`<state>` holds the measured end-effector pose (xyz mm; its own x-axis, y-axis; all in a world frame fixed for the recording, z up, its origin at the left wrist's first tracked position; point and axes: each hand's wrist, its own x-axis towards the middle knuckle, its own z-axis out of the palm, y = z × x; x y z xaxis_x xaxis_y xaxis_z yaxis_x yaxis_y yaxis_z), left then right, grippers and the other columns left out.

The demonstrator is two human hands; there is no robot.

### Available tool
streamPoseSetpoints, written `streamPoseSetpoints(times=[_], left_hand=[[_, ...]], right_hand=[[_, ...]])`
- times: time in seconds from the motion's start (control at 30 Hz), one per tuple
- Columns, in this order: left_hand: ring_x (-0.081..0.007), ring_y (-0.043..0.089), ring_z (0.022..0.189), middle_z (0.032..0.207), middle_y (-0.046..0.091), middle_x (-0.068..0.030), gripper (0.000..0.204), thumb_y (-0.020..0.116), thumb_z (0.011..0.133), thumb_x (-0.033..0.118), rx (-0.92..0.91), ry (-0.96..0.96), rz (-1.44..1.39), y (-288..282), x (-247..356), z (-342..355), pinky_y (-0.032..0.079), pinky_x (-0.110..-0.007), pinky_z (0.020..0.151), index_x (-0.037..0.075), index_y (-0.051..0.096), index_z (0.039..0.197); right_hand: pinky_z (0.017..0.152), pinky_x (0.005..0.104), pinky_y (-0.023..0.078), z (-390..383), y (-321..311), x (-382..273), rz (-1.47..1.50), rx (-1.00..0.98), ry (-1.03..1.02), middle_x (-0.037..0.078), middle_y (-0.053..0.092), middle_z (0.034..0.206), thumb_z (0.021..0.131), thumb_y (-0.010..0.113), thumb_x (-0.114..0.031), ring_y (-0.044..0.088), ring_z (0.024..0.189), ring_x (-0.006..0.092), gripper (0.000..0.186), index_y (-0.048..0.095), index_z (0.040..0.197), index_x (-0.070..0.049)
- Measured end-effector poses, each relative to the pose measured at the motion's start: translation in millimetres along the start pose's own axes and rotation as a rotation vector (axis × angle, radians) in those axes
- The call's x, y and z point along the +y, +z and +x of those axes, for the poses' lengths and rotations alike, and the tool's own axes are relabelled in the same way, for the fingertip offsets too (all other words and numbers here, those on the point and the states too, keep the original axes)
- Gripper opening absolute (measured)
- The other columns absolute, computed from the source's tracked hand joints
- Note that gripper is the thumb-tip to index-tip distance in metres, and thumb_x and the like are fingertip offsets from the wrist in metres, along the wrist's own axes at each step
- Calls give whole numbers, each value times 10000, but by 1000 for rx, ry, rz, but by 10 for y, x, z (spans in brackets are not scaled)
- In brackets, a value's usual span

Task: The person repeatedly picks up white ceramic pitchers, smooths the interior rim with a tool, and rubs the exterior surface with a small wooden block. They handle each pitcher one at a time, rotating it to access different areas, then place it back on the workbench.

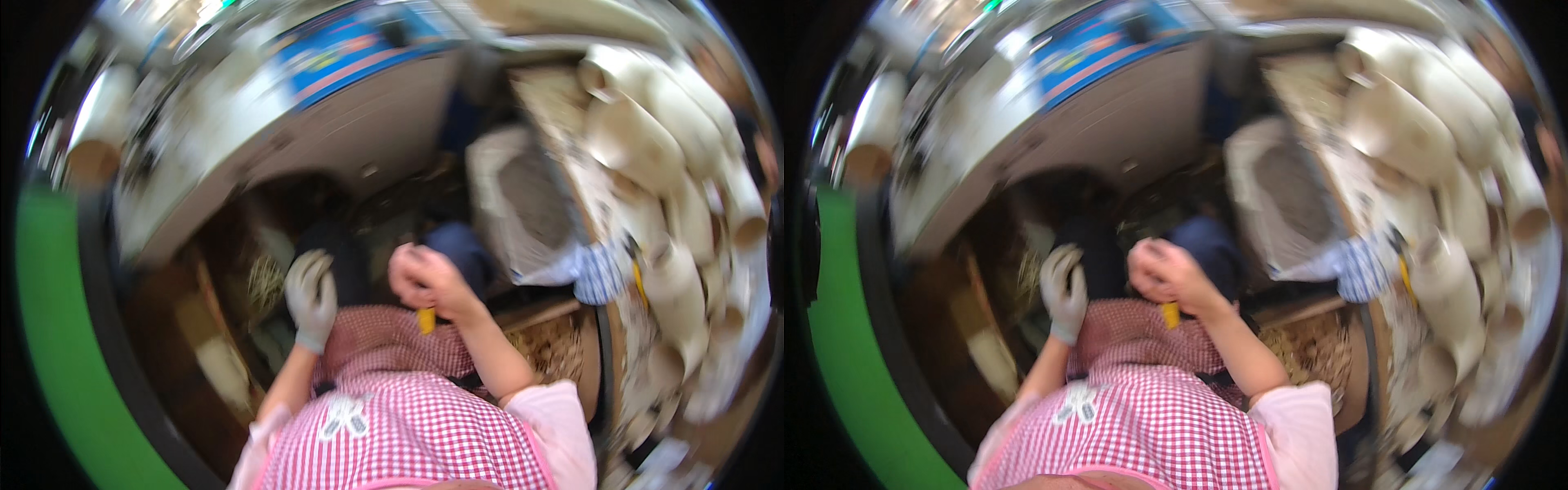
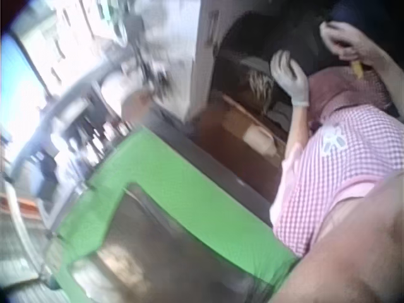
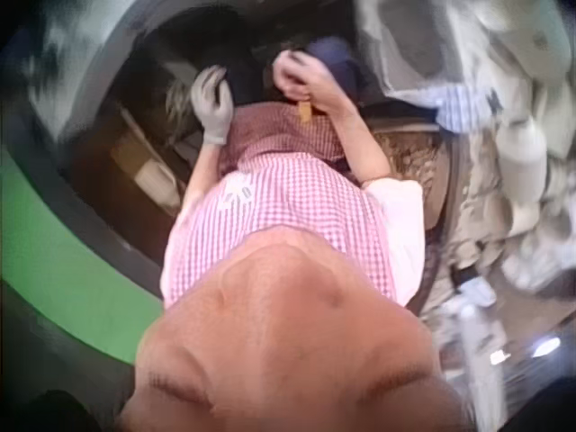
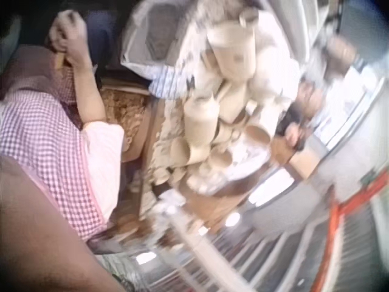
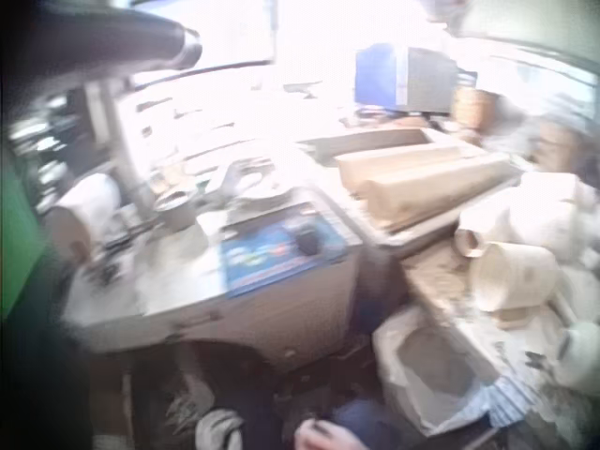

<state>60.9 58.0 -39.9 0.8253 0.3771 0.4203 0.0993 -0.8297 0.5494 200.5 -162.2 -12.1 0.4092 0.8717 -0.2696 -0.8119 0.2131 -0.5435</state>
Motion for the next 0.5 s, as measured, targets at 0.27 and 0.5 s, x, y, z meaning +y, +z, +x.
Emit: streamPoseSetpoints(times=[0.27,0.5], left_hand=[[-393,640,1125,1193,693,-200,271,649,898,137,303,-564,334,-1182,-1076,-1570,486,-465,1009,28,704,1140],[-355,358,1484,1596,423,-153,701,702,910,308,-19,-916,1019,-2325,-1952,-3073,304,-471,1239,36,472,1513]], right_hand=[[476,214,303,-752,286,1148,-267,269,209,-11,513,713,1096,521,-176,406,529,52,119,568,1115,-68],[460,198,325,-651,431,1241,-457,288,287,-5,554,744,1121,480,-218,411,516,41,306,599,1324,-22]])
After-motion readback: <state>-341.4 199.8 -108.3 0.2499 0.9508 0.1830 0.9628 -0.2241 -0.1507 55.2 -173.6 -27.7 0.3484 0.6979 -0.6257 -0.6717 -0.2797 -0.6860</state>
